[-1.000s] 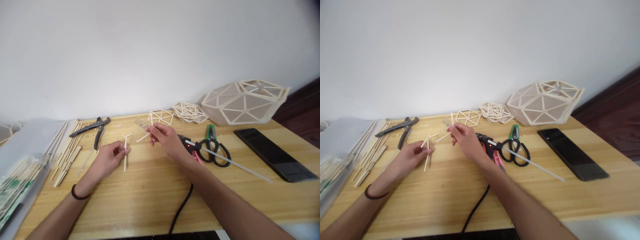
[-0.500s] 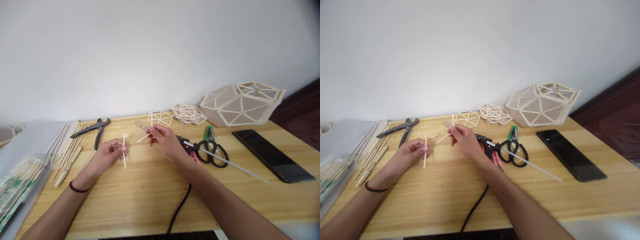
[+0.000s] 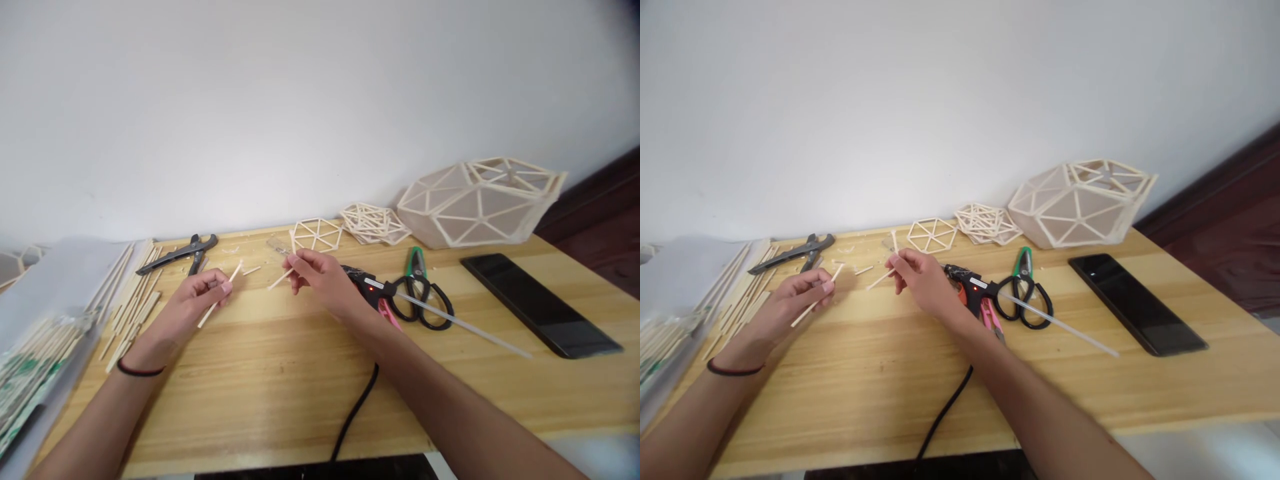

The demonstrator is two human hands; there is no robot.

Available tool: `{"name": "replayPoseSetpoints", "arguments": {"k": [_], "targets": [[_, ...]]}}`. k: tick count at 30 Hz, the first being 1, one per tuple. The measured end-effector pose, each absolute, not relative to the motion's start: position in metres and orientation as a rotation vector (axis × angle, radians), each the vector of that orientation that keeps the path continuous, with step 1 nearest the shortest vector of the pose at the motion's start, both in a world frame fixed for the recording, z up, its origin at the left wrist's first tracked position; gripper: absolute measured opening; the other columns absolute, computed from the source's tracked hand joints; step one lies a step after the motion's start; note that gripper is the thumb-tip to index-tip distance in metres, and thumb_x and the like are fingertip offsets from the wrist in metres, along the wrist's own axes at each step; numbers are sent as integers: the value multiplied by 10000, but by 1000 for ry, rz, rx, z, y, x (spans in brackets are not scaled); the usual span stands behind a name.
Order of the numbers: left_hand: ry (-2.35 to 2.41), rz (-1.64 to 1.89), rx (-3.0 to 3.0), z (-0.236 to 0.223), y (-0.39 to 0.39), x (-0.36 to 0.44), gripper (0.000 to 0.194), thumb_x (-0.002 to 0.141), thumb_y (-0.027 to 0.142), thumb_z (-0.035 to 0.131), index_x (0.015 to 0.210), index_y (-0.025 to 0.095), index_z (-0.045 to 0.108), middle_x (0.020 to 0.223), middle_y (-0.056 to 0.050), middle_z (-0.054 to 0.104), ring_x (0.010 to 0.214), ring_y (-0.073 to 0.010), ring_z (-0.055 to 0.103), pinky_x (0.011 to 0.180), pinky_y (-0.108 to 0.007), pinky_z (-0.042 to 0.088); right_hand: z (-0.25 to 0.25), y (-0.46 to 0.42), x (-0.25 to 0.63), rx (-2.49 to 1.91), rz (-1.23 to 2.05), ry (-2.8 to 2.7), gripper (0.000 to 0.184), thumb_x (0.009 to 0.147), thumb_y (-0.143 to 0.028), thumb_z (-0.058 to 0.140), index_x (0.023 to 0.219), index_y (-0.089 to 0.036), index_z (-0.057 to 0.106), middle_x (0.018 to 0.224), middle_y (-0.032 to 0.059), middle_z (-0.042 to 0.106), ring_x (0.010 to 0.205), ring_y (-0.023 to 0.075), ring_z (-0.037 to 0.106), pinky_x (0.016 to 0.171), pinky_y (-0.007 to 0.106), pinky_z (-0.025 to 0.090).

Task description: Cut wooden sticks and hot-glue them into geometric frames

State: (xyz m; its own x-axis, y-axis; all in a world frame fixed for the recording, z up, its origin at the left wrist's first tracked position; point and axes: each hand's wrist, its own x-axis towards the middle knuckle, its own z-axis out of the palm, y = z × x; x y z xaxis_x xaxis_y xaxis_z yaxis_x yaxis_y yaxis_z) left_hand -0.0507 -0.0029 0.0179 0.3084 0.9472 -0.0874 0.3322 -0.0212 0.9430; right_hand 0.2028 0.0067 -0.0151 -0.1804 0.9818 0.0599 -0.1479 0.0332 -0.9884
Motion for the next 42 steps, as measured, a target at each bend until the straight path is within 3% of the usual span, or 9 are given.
{"name": "replayPoseSetpoints", "arguments": {"k": [4, 8, 13, 18, 25, 32, 37, 42], "targets": [[1166, 908, 1445, 16, -4, -48, 318, 831, 438, 746, 733, 158, 629, 647, -1, 592, 593, -106, 482, 576, -233, 370, -14, 3, 198, -889, 1520, -1265, 451, 817, -620, 705, 765, -175, 651, 863, 36, 674, 638, 125, 618, 624, 315, 576], [1098, 932, 1376, 16, -9, -42, 294, 845, 420, 757, 775, 159, 641, 683, -5, 629, 625, -109, 541, 610, -233, 422, -19, -8, 180, -786, 1703, -1280, 536, 815, -704, 662, 775, -170, 628, 926, 72, 696, 690, 152, 675, 681, 351, 609], [988, 908, 1343, 12, -13, -39, 239, 874, 380, 742, 807, 165, 662, 708, -10, 661, 622, -112, 574, 609, -239, 454, -27, -23, 159, -710, 1827, -1228, 464, 893, -659, 603, 831, -202, 554, 1078, 101, 688, 863, 189, 700, 799, 404, 623], [949, 956, 1325, 6, -11, -41, 195, 845, 343, 780, 844, 165, 699, 772, -17, 671, 660, -112, 587, 660, -249, 467, -28, -22, 159, -742, 1800, -1254, 355, 944, -544, 602, 850, -203, 579, 946, 45, 672, 841, 171, 677, 806, 371, 600], [924, 842, 1322, 6, -15, -34, 123, 866, 303, 756, 880, 195, 699, 761, -14, 658, 749, -149, 616, 721, -276, 485, -27, -19, 161, -853, 1731, -1301, 297, 924, -424, 654, 749, -188, 615, 649, -41, 570, 587, 114, 578, 592, 251, 477], [1035, 821, 1370, 0, -13, -37, 123, 836, 282, 784, 879, 194, 710, 816, -11, 674, 743, -132, 604, 702, -251, 475, -37, -22, 156, -867, 1815, -1217, 317, 875, -495, 682, 887, -179, 699, 796, -15, 601, 605, 91, 516, 560, 234, 425], [999, 906, 1297, -3, -11, -37, 126, 810, 263, 806, 831, 188, 707, 731, 9, 670, 660, -108, 604, 649, -226, 480, -30, -24, 158, -830, 1850, -1116, 371, 818, -530, 735, 754, -178, 637, 667, -56, 442, 582, 88, 397, 550, 239, 351], [1121, 1084, 1147, 2, -1, -45, 230, 705, 292, 882, 766, 160, 704, 703, 2, 667, 621, -106, 616, 615, -214, 500, -7, -18, 176, -718, 1824, -999, 475, 707, -566, 809, 663, -202, 506, 661, -75, 374, 563, 76, 285, 527, 244, 276]]}}
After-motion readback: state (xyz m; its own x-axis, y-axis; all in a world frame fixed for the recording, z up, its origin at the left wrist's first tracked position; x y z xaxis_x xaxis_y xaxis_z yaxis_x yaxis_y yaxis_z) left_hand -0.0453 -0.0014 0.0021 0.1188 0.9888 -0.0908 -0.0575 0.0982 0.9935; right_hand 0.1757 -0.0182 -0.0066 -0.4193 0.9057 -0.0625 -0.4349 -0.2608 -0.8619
